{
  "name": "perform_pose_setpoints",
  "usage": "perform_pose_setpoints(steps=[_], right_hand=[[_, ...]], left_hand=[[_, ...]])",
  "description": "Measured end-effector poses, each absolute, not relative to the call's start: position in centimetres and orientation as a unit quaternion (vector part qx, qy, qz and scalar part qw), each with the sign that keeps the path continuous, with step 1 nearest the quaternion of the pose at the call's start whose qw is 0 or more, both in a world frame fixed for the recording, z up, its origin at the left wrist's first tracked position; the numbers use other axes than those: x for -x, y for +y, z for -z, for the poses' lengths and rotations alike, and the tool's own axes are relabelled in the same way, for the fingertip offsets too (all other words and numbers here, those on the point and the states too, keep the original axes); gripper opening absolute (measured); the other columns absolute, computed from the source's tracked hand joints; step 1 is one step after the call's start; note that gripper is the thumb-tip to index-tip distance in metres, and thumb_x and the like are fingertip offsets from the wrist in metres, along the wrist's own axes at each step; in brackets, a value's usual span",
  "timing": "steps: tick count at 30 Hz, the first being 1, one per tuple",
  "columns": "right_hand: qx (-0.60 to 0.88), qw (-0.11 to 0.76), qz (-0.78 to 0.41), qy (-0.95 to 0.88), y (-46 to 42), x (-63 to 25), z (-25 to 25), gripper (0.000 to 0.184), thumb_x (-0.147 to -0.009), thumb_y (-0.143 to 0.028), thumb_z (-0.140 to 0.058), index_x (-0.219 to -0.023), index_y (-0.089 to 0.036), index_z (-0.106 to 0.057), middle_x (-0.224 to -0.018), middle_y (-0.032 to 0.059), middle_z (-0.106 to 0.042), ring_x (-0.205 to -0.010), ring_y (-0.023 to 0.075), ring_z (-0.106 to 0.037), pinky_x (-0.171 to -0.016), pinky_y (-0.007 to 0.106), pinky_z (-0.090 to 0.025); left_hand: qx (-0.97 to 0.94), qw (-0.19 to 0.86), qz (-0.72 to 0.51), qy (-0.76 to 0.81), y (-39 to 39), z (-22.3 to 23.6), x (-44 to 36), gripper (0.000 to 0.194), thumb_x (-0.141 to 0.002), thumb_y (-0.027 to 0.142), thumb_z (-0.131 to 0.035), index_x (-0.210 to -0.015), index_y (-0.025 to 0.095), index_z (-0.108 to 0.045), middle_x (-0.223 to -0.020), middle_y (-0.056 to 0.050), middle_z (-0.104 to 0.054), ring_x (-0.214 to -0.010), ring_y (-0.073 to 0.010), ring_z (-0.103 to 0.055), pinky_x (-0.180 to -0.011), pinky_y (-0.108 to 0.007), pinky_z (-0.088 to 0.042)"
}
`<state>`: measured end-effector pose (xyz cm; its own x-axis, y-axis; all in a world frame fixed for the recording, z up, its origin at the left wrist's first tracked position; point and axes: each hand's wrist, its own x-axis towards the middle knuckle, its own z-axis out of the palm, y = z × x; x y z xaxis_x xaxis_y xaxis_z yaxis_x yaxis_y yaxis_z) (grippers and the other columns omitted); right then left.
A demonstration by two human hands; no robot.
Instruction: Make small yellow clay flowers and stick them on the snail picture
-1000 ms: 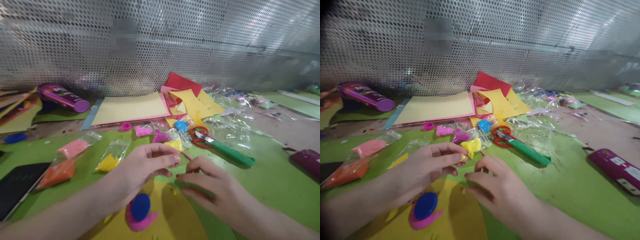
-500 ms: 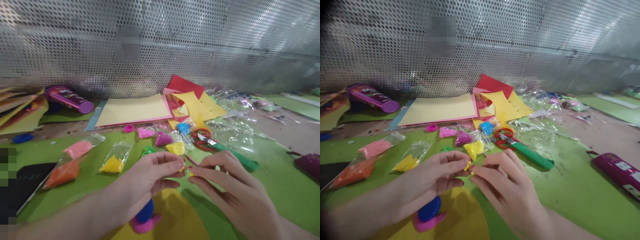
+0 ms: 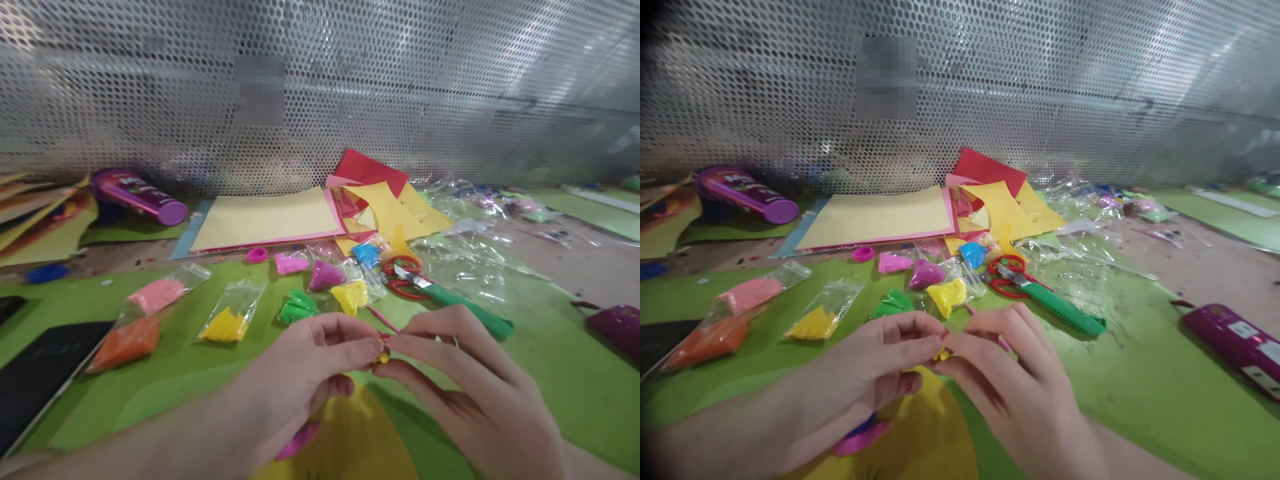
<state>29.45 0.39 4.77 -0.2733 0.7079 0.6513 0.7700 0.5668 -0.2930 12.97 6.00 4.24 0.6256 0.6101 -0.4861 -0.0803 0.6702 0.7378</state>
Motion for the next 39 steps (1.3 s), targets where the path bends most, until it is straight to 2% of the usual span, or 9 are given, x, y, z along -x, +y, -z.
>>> perform_pose_setpoints(steps=[4,12,21,27,32,36,39], right_hand=[[0.461,0.385,0.030,-0.799,0.72,-29.68,-4.56,0.018,-0.083,-0.014,-0.058,-0.099,-0.022,-0.059,-0.085,0.0031,-0.055,-0.072,0.0139,-0.056,-0.061,0.024,-0.050],[0.456,0.389,0.020,-0.800,0.76,-29.93,-4.79,0.010,-0.082,-0.014,-0.059,-0.089,-0.020,-0.060,-0.081,0.0025,-0.055,-0.070,0.0131,-0.056,-0.060,0.025,-0.051],[0.458,0.396,0.007,-0.796,0.72,-29.93,-4.97,0.011,-0.080,-0.011,-0.060,-0.088,-0.019,-0.061,-0.081,0.0034,-0.054,-0.071,0.0136,-0.056,-0.061,0.024,-0.050],[0.463,0.405,0.017,-0.788,0.75,-29.85,-4.75,0.010,-0.080,-0.011,-0.061,-0.087,-0.018,-0.060,-0.081,0.0023,-0.054,-0.072,0.0119,-0.056,-0.062,0.022,-0.050],[0.453,0.403,0.017,-0.795,0.78,-29.95,-4.66,0.012,-0.081,-0.013,-0.061,-0.092,-0.018,-0.061,-0.083,0.0032,-0.055,-0.074,0.0117,-0.057,-0.062,0.021,-0.050],[0.439,0.392,0.010,-0.808,0.82,-29.97,-4.65,0.017,-0.081,-0.012,-0.059,-0.097,-0.018,-0.062,-0.085,0.0044,-0.057,-0.075,0.0126,-0.057,-0.062,0.022,-0.051],[0.439,0.398,0.004,-0.806,0.84,-29.87,-4.65,0.016,-0.082,-0.014,-0.059,-0.097,-0.020,-0.062,-0.084,0.0039,-0.058,-0.074,0.0131,-0.058,-0.060,0.022,-0.052]], left_hand=[[-0.446,0.788,-0.238,0.352,6.15,-4.47,-12.92,0.019,-0.069,0.030,-0.072,-0.081,0.019,-0.063,-0.072,0.003,-0.058,-0.062,-0.0078,-0.048,-0.055,-0.019,-0.035],[-0.478,0.767,-0.241,0.355,6.34,-4.35,-12.84,0.023,-0.074,0.038,-0.065,-0.084,0.017,-0.064,-0.076,-0.002,-0.061,-0.068,-0.0115,-0.054,-0.056,-0.020,-0.037],[-0.475,0.754,-0.243,0.384,6.05,-4.34,-12.85,0.019,-0.069,0.034,-0.071,-0.077,0.019,-0.064,-0.068,0.002,-0.057,-0.061,-0.0089,-0.048,-0.055,-0.019,-0.037],[-0.472,0.750,-0.260,0.383,5.89,-4.29,-12.89,0.016,-0.073,0.034,-0.066,-0.078,0.019,-0.066,-0.071,0.000,-0.062,-0.068,-0.0105,-0.052,-0.057,-0.019,-0.037],[-0.477,0.733,-0.252,0.413,6.13,-4.54,-13.01,0.010,-0.068,0.026,-0.071,-0.074,0.020,-0.066,-0.061,0.005,-0.060,-0.057,-0.0073,-0.049,-0.053,-0.018,-0.036],[-0.490,0.732,-0.249,0.402,6.18,-4.52,-13.03,0.011,-0.068,0.027,-0.071,-0.074,0.020,-0.066,-0.066,0.004,-0.063,-0.060,-0.0076,-0.050,-0.055,-0.018,-0.037],[-0.486,0.731,-0.230,0.420,6.10,-4.68,-13.04,0.009,-0.068,0.027,-0.070,-0.073,0.021,-0.065,-0.061,0.006,-0.060,-0.057,-0.0071,-0.048,-0.055,-0.017,-0.038]])
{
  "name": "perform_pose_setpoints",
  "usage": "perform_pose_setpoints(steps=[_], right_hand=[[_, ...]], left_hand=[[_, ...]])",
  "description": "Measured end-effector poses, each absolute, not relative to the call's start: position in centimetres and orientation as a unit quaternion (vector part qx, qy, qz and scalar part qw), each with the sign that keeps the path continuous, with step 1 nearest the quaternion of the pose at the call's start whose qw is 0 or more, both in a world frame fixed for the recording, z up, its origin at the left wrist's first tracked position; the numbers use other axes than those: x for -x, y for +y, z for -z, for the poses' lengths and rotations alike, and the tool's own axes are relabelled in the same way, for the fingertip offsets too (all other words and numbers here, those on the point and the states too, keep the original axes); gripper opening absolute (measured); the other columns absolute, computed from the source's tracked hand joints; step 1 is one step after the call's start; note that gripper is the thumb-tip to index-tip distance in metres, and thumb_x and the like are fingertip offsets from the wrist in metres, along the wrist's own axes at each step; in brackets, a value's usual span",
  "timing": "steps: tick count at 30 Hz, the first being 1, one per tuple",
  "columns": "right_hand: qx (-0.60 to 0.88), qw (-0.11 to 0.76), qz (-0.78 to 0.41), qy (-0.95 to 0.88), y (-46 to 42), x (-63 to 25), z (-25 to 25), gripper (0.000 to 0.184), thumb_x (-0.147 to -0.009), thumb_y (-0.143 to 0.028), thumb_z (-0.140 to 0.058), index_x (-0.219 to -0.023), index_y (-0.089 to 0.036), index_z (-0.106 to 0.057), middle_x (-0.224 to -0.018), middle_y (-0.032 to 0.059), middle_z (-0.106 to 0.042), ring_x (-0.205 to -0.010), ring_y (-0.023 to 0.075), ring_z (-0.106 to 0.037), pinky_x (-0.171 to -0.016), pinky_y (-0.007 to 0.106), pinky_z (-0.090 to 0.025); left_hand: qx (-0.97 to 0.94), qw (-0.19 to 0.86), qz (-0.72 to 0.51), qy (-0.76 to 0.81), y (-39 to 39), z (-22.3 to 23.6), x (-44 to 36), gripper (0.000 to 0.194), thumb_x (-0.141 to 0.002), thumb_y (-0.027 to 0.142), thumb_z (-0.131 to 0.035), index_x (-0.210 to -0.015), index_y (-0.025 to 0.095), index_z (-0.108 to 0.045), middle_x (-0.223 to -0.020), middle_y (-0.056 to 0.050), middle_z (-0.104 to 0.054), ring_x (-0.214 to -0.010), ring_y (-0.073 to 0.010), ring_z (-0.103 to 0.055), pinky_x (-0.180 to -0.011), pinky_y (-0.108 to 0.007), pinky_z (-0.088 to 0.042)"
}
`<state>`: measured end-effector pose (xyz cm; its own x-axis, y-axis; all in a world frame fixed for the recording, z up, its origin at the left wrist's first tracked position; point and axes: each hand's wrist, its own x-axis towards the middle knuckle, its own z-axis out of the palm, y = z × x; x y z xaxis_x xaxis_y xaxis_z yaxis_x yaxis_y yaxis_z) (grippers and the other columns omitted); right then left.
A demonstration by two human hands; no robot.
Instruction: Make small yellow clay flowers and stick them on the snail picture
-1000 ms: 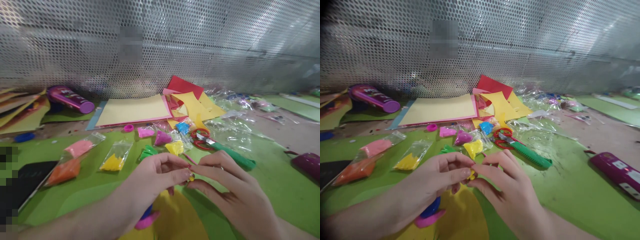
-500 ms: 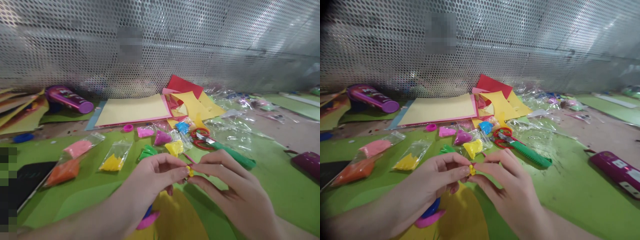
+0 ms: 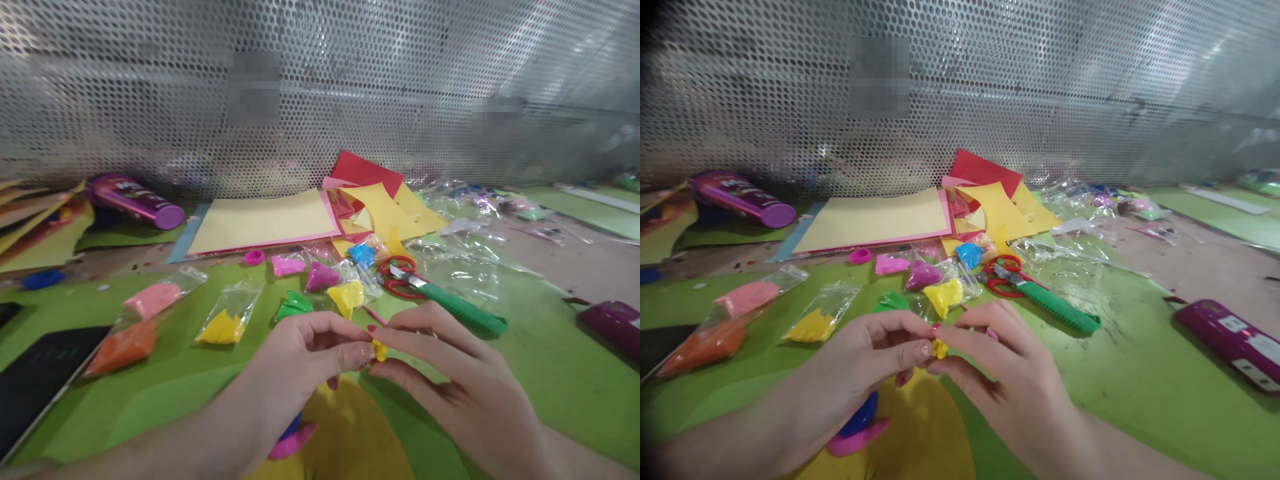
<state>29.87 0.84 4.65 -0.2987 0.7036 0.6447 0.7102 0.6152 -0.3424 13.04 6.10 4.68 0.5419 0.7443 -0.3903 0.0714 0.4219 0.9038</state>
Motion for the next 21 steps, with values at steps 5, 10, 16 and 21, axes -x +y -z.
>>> perform_pose_setpoints(steps=[5,10,16,21], right_hand=[[0.438,0.409,0.003,-0.801,0.83,-29.66,-4.62,0.014,-0.082,-0.015,-0.060,-0.094,-0.021,-0.062,-0.082,0.0036,-0.058,-0.073,0.0131,-0.059,-0.062,0.022,-0.052],[0.440,0.417,-0.003,-0.795,0.72,-29.71,-4.78,0.013,-0.082,-0.015,-0.060,-0.094,-0.019,-0.062,-0.083,0.0040,-0.057,-0.075,0.0130,-0.059,-0.064,0.021,-0.052],[0.435,0.427,-0.001,-0.793,0.64,-29.59,-4.69,0.012,-0.081,-0.015,-0.062,-0.092,-0.020,-0.062,-0.080,0.0032,-0.058,-0.072,0.0129,-0.059,-0.061,0.021,-0.052],[0.430,0.415,-0.019,-0.801,0.74,-29.91,-4.83,0.015,-0.083,-0.020,-0.061,-0.098,-0.018,-0.062,-0.085,0.0047,-0.058,-0.077,0.0126,-0.058,-0.065,0.019,-0.052]], left_hand=[[-0.497,0.742,-0.228,0.387,5.93,-4.86,-13.01,0.005,-0.070,0.025,-0.067,-0.069,0.020,-0.066,-0.059,0.005,-0.057,-0.056,-0.0077,-0.047,-0.053,-0.017,-0.039],[-0.515,0.747,-0.230,0.352,5.78,-4.44,-12.90,0.013,-0.073,0.033,-0.066,-0.072,0.020,-0.068,-0.064,0.004,-0.058,-0.059,-0.0075,-0.047,-0.055,-0.017,-0.038],[-0.511,0.750,-0.234,0.349,5.66,-4.24,-13.04,0.012,-0.071,0.030,-0.067,-0.069,0.019,-0.065,-0.063,0.004,-0.056,-0.058,-0.0078,-0.046,-0.055,-0.018,-0.038],[-0.496,0.760,-0.234,0.350,5.66,-4.27,-12.90,0.011,-0.072,0.029,-0.067,-0.070,0.018,-0.064,-0.063,0.004,-0.056,-0.059,-0.0075,-0.047,-0.054,-0.017,-0.039]])
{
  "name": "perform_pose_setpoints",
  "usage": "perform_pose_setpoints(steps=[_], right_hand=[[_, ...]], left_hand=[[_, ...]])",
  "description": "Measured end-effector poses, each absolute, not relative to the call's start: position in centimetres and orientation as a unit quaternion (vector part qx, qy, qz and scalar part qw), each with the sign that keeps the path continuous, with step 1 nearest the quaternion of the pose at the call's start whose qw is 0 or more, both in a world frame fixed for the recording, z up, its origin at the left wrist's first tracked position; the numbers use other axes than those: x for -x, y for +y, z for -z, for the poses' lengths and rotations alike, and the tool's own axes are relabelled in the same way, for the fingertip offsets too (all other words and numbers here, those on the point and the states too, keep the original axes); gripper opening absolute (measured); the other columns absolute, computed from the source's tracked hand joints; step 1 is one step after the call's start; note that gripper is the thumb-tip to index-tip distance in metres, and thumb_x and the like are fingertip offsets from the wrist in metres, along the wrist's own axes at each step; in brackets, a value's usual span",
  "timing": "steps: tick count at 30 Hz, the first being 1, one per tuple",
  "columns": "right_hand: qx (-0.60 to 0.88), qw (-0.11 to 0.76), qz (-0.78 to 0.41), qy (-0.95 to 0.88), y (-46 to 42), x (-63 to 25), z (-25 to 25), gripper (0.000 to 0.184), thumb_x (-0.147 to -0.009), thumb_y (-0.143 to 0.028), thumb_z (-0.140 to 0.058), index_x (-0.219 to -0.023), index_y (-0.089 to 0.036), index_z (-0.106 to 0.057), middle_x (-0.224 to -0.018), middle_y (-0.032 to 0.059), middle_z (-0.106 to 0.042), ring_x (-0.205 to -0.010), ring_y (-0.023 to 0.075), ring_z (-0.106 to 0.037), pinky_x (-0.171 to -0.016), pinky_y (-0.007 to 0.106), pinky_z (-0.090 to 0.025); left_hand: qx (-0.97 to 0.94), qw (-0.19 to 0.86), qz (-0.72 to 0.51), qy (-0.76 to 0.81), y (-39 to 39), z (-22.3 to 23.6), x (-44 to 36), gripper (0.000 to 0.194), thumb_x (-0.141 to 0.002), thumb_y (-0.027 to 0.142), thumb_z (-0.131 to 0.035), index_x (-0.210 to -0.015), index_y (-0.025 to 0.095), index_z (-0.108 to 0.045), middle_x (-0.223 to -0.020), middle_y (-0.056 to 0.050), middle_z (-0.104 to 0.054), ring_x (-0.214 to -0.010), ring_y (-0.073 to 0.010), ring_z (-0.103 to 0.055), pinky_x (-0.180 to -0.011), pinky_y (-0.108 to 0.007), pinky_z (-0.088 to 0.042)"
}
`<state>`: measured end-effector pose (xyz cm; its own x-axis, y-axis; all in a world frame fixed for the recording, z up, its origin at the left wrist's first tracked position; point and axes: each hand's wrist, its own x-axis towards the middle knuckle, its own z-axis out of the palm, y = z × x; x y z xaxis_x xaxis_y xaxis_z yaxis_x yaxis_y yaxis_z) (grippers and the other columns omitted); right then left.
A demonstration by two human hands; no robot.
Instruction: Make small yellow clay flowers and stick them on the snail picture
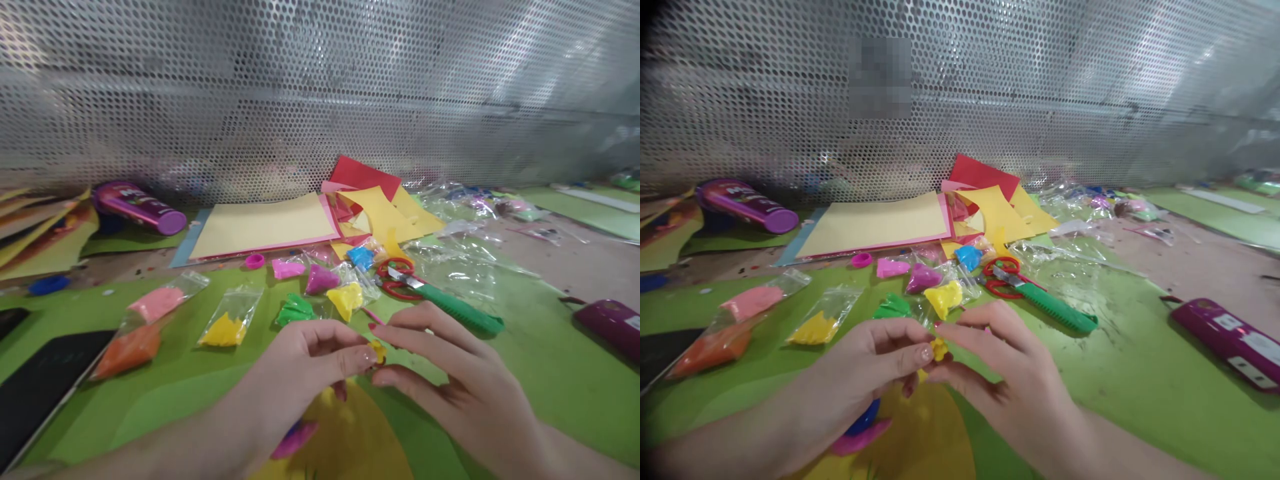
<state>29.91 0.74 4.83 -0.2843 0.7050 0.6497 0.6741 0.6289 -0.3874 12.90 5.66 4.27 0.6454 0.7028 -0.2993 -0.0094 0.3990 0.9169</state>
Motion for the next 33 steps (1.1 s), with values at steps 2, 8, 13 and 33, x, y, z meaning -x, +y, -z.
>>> perform_pose_setpoints(steps=[2,8,13,33], right_hand=[[0.426,0.403,-0.029,-0.810,0.79,-30.12,-5.01,0.015,-0.084,-0.019,-0.059,-0.099,-0.018,-0.062,-0.084,0.0046,-0.058,-0.077,0.0123,-0.058,-0.065,0.019,-0.052],[0.426,0.408,-0.042,-0.806,0.78,-30.33,-4.95,0.012,-0.083,-0.016,-0.060,-0.095,-0.019,-0.062,-0.083,0.0039,-0.057,-0.075,0.0123,-0.058,-0.065,0.020,-0.053],[0.423,0.406,-0.032,-0.809,0.70,-30.19,-4.65,0.012,-0.084,-0.016,-0.057,-0.095,-0.021,-0.061,-0.083,0.0039,-0.056,-0.074,0.0128,-0.058,-0.063,0.022,-0.053],[0.425,0.404,-0.082,-0.806,0.98,-30.20,-4.67,0.019,-0.081,-0.012,-0.059,-0.099,-0.021,-0.061,-0.088,0.0036,-0.057,-0.080,0.0123,-0.058,-0.069,0.020,-0.053]], left_hand=[[-0.498,0.757,-0.231,0.354,5.70,-4.22,-12.85,0.010,-0.072,0.027,-0.067,-0.069,0.018,-0.064,-0.064,0.004,-0.057,-0.058,-0.0074,-0.047,-0.054,-0.016,-0.039],[-0.503,0.763,-0.224,0.339,5.65,-4.05,-12.91,0.018,-0.076,0.036,-0.062,-0.072,0.018,-0.065,-0.072,0.001,-0.060,-0.063,-0.0092,-0.050,-0.059,-0.020,-0.042],[-0.507,0.758,-0.216,0.348,5.57,-4.46,-13.11,0.009,-0.072,0.027,-0.066,-0.071,0.018,-0.064,-0.067,0.003,-0.058,-0.060,-0.0080,-0.049,-0.059,-0.019,-0.041],[-0.493,0.771,-0.218,0.339,5.57,-4.73,-13.00,0.010,-0.074,0.027,-0.064,-0.073,0.017,-0.063,-0.068,0.003,-0.056,-0.061,-0.0090,-0.049,-0.058,-0.020,-0.044]])
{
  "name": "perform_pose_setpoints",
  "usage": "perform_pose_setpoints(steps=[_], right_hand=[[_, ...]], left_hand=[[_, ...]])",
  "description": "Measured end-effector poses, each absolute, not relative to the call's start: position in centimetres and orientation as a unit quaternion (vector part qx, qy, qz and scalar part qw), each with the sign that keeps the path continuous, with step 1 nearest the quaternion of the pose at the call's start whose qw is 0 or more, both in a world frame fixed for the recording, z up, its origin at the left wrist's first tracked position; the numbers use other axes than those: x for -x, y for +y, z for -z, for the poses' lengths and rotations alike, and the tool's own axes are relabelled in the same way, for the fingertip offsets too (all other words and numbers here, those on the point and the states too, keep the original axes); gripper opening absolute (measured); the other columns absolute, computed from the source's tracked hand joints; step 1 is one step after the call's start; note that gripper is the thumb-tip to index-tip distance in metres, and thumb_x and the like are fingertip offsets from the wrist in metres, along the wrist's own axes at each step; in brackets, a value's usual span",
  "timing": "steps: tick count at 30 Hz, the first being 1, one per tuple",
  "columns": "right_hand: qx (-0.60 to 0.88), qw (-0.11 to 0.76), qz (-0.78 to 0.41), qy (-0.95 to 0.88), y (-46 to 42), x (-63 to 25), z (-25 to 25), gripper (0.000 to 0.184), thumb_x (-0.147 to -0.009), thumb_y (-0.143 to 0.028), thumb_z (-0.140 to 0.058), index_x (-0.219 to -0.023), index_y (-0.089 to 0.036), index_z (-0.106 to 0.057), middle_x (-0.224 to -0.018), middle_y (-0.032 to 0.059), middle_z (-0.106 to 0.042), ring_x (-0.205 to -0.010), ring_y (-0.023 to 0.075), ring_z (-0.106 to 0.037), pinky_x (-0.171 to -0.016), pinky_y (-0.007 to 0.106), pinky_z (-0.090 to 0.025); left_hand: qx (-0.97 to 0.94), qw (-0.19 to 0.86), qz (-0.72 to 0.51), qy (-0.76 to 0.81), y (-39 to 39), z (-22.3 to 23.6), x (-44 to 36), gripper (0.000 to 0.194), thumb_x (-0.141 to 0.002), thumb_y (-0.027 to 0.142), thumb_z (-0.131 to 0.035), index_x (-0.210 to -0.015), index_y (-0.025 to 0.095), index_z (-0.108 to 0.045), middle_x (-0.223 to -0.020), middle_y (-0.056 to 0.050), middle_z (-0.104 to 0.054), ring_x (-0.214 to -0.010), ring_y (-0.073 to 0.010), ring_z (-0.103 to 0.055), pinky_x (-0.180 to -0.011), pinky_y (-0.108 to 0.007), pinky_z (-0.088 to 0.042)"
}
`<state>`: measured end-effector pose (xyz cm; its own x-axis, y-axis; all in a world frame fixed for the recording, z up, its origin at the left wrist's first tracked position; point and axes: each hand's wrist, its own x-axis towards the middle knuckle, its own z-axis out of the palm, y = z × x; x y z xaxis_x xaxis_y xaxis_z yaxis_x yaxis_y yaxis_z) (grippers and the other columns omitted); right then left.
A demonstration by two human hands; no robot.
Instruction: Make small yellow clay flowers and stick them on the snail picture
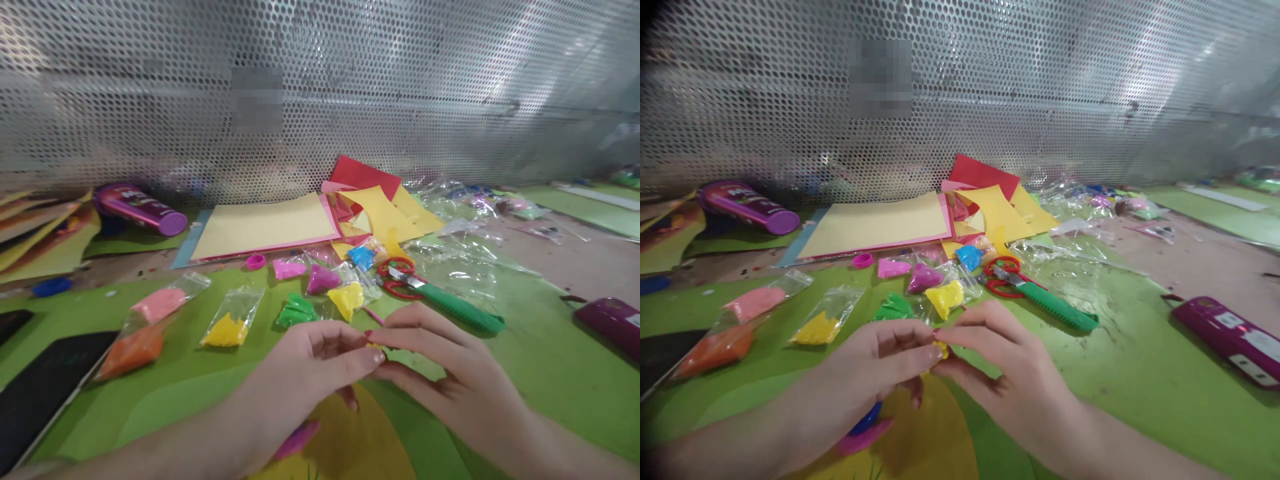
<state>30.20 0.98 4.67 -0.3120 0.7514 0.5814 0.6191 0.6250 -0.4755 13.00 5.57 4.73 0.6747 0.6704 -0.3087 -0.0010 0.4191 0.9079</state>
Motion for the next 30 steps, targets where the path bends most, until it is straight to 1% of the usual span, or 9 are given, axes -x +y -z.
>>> perform_pose_setpoints(steps=[2,6,11,13,16,21,26,28,30], right_hand=[[0.420,0.397,-0.097,-0.810,0.9,-30.3,-4.7,0.024,-0.080,-0.012,-0.061,-0.102,-0.022,-0.060,-0.091,0.0038,-0.056,-0.084,0.0126,-0.057,-0.072,0.021,-0.052],[0.401,0.358,-0.159,-0.828,1.0,-30.7,-5.2,0.034,-0.078,-0.010,-0.064,-0.109,-0.021,-0.058,-0.099,0.0052,-0.053,-0.093,0.0137,-0.054,-0.080,0.022,-0.050],[0.389,0.363,-0.155,-0.832,1.1,-30.9,-5.8,0.021,-0.079,-0.006,-0.061,-0.097,-0.017,-0.064,-0.093,0.0054,-0.053,-0.087,0.0121,-0.055,-0.075,0.020,-0.050],[0.384,0.373,-0.143,-0.832,1.1,-30.8,-5.9,0.017,-0.079,-0.007,-0.061,-0.092,-0.016,-0.065,-0.090,0.0051,-0.054,-0.084,0.0120,-0.055,-0.072,0.020,-0.050],[0.391,0.399,-0.138,-0.817,1.1,-30.6,-5.9,0.013,-0.079,-0.011,-0.062,-0.090,-0.018,-0.065,-0.087,0.0038,-0.056,-0.080,0.0117,-0.057,-0.070,0.021,-0.051],[0.438,0.421,-0.137,-0.783,0.9,-30.3,-5.8,0.008,-0.080,-0.016,-0.061,-0.086,-0.020,-0.066,-0.084,0.0024,-0.058,-0.074,0.0112,-0.058,-0.065,0.020,-0.052],[0.439,0.424,-0.130,-0.782,0.6,-30.4,-5.5,0.009,-0.084,-0.026,-0.059,-0.085,-0.020,-0.065,-0.085,0.0031,-0.058,-0.075,0.0123,-0.059,-0.065,0.022,-0.053],[0.434,0.421,-0.143,-0.784,0.6,-30.4,-5.4,0.009,-0.081,-0.026,-0.063,-0.088,-0.020,-0.065,-0.086,0.0027,-0.058,-0.076,0.0120,-0.058,-0.067,0.022,-0.052],[0.443,0.420,-0.149,-0.778,0.6,-30.4,-5.3,0.016,-0.077,-0.022,-0.067,-0.093,-0.020,-0.064,-0.090,0.0025,-0.058,-0.079,0.0117,-0.058,-0.069,0.021,-0.052]], left_hand=[[-0.494,0.772,-0.225,0.331,5.6,-4.7,-13.0,0.007,-0.073,0.024,-0.065,-0.073,0.017,-0.063,-0.068,0.003,-0.057,-0.062,-0.0091,-0.050,-0.058,-0.020,-0.044],[-0.500,0.774,-0.219,0.320,5.7,-4.7,-12.9,0.012,-0.074,0.027,-0.065,-0.077,0.016,-0.065,-0.073,0.000,-0.060,-0.066,-0.0110,-0.053,-0.060,-0.022,-0.044],[-0.544,0.752,-0.195,0.318,5.7,-5.1,-12.7,0.017,-0.075,0.032,-0.063,-0.074,0.016,-0.067,-0.071,0.001,-0.059,-0.059,-0.0098,-0.054,-0.060,-0.023,-0.044],[-0.558,0.748,-0.189,0.307,5.5,-5.3,-12.6,0.023,-0.078,0.037,-0.059,-0.078,0.016,-0.067,-0.072,0.000,-0.060,-0.057,-0.0101,-0.054,-0.062,-0.025,-0.044],[-0.572,0.733,-0.217,0.297,5.4,-5.5,-12.5,0.028,-0.080,0.042,-0.054,-0.085,0.016,-0.066,-0.075,-0.002,-0.061,-0.062,-0.0122,-0.055,-0.063,-0.026,-0.046],[-0.569,0.732,-0.236,0.290,5.5,-5.6,-12.6,0.026,-0.076,0.038,-0.061,-0.082,0.013,-0.066,-0.076,-0.003,-0.059,-0.072,-0.0142,-0.056,-0.064,-0.024,-0.047],[-0.590,0.717,-0.235,0.287,5.4,-5.6,-12.7,0.021,-0.077,0.035,-0.059,-0.074,0.016,-0.068,-0.071,-0.002,-0.061,-0.065,-0.0116,-0.055,-0.064,-0.023,-0.046],[-0.586,0.720,-0.238,0.286,5.4,-5.5,-12.8,0.022,-0.079,0.034,-0.057,-0.070,0.017,-0.067,-0.069,-0.001,-0.061,-0.063,-0.0107,-0.054,-0.063,-0.022,-0.045],[-0.583,0.724,-0.237,0.282,5.3,-5.4,-12.8,0.023,-0.080,0.034,-0.056,-0.071,0.016,-0.067,-0.068,-0.001,-0.060,-0.063,-0.0108,-0.054,-0.062,-0.022,-0.046]])
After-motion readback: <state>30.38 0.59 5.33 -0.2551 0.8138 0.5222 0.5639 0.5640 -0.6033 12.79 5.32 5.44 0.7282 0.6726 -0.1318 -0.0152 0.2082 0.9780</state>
